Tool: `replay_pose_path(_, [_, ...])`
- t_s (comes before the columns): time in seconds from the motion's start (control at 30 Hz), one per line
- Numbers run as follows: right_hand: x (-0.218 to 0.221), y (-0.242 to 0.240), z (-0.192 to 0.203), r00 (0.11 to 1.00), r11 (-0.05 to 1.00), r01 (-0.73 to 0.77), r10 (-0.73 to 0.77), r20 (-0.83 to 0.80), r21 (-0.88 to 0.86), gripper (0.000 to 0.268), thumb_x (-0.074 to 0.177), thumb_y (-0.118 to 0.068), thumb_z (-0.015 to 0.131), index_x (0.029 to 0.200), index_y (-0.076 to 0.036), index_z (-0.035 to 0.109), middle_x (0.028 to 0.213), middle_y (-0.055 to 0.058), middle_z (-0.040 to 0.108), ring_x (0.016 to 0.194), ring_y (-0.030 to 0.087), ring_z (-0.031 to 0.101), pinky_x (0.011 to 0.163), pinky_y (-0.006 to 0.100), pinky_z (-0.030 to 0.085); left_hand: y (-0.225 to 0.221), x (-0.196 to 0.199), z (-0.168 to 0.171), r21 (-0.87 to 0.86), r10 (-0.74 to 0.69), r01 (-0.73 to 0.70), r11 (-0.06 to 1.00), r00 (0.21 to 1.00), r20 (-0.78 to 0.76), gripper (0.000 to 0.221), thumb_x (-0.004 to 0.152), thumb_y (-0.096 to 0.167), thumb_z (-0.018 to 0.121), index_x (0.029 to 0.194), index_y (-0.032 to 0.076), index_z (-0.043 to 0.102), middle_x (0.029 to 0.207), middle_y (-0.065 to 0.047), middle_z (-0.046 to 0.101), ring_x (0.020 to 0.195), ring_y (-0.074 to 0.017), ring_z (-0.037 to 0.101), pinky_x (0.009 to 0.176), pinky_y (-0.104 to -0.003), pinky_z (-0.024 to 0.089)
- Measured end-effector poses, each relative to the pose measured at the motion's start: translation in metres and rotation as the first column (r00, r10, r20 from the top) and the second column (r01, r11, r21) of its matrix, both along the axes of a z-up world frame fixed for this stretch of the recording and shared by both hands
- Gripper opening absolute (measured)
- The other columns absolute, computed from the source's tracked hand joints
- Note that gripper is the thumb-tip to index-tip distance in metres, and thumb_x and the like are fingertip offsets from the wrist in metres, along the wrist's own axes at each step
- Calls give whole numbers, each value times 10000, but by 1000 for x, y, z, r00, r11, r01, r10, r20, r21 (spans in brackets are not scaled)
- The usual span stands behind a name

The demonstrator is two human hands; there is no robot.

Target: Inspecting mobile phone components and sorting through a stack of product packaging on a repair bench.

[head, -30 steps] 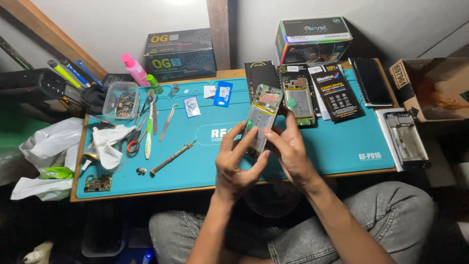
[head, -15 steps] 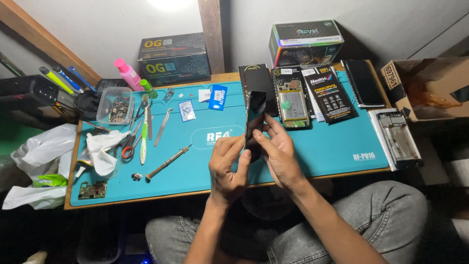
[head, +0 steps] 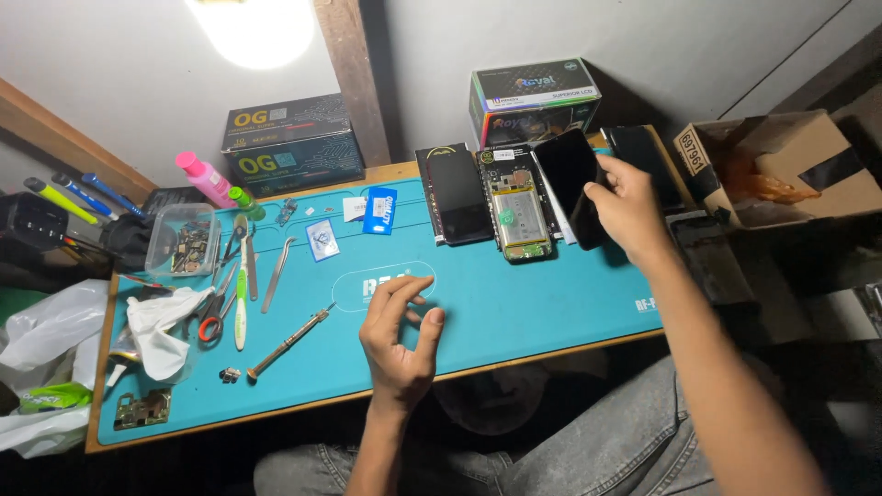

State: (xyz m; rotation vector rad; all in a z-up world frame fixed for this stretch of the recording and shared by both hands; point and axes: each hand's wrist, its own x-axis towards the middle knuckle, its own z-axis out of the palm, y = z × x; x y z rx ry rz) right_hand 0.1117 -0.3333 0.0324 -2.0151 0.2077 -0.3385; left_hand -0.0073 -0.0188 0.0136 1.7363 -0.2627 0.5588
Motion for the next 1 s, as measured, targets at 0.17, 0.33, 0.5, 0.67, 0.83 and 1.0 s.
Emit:
replay_pose_path(0.17, [31, -32, -15, 993, 995, -40, 29, -113, -94, 528, 949, 58, 577, 1477, 56, 611, 1258, 210, 767, 992, 225, 757, 838, 284, 580, -4, -5, 14, 32, -20, 23, 999, 995, -97, 284, 869, 109, 712, 1126, 2, 770, 1135, -112, 738, 863, -188, 667, 748, -290, 565])
replay_pose_path(0.33, [41, -28, -24, 967, 941, 8, -93, -237, -339, 539, 962, -54, 637, 1499, -2, 619, 1444, 303, 647, 1355, 406, 634, 1072, 485, 544, -7, -4, 16, 60, -21, 28, 998, 993, -117, 265, 878, 119, 716, 1104, -5, 777, 1059, -104, 756, 798, -177, 669, 736, -286, 559])
replay_pose_path(0.5, [42, -17, -40, 979, 757, 7, -139, -151, -654, 475, 1029, -110, 573, 1483, 33, 576, 1311, 327, 617, 1250, 491, 581, 1063, 629, 448, -8, -4, 19, 79, -5, 15, 997, 991, -131, 239, 876, 144, 723, 1054, 0, 794, 954, -95, 772, 743, -166, 644, 680, -278, 540])
replay_pose_path(0.67, [33, -8, -32, 980, 650, -73, -94, -176, -756, 562, 1005, -300, 660, 1406, 90, 609, 1204, 308, 539, 1107, 477, 542, 991, 654, 437, -6, -5, 19, 62, -14, 22, 998, 992, -128, 222, 872, 133, 723, 1034, -1, 796, 932, -93, 778, 739, -165, 649, 670, -272, 543])
replay_pose_path(0.83, [30, -2, -26, 948, 626, -168, -109, -299, -761, 908, 908, -426, 742, 1589, 104, 460, 1300, 355, 523, 1180, 498, 522, 1016, 663, 427, -3, -5, 19, 59, -17, 25, 998, 992, -125, 218, 868, 130, 736, 1030, -1, 798, 912, -89, 778, 707, -163, 641, 660, -274, 549])
replay_pose_path(1.0, [36, -2, -29, 958, 634, -116, -133, -255, -765, 793, 898, -420, 770, 1454, 113, 585, 1221, 316, 537, 1121, 483, 542, 902, 644, 483, -2, -6, 19, 54, -12, 19, 998, 991, -131, 207, 857, 119, 747, 1016, -3, 799, 912, -95, 784, 696, -161, 643, 651, -268, 554])
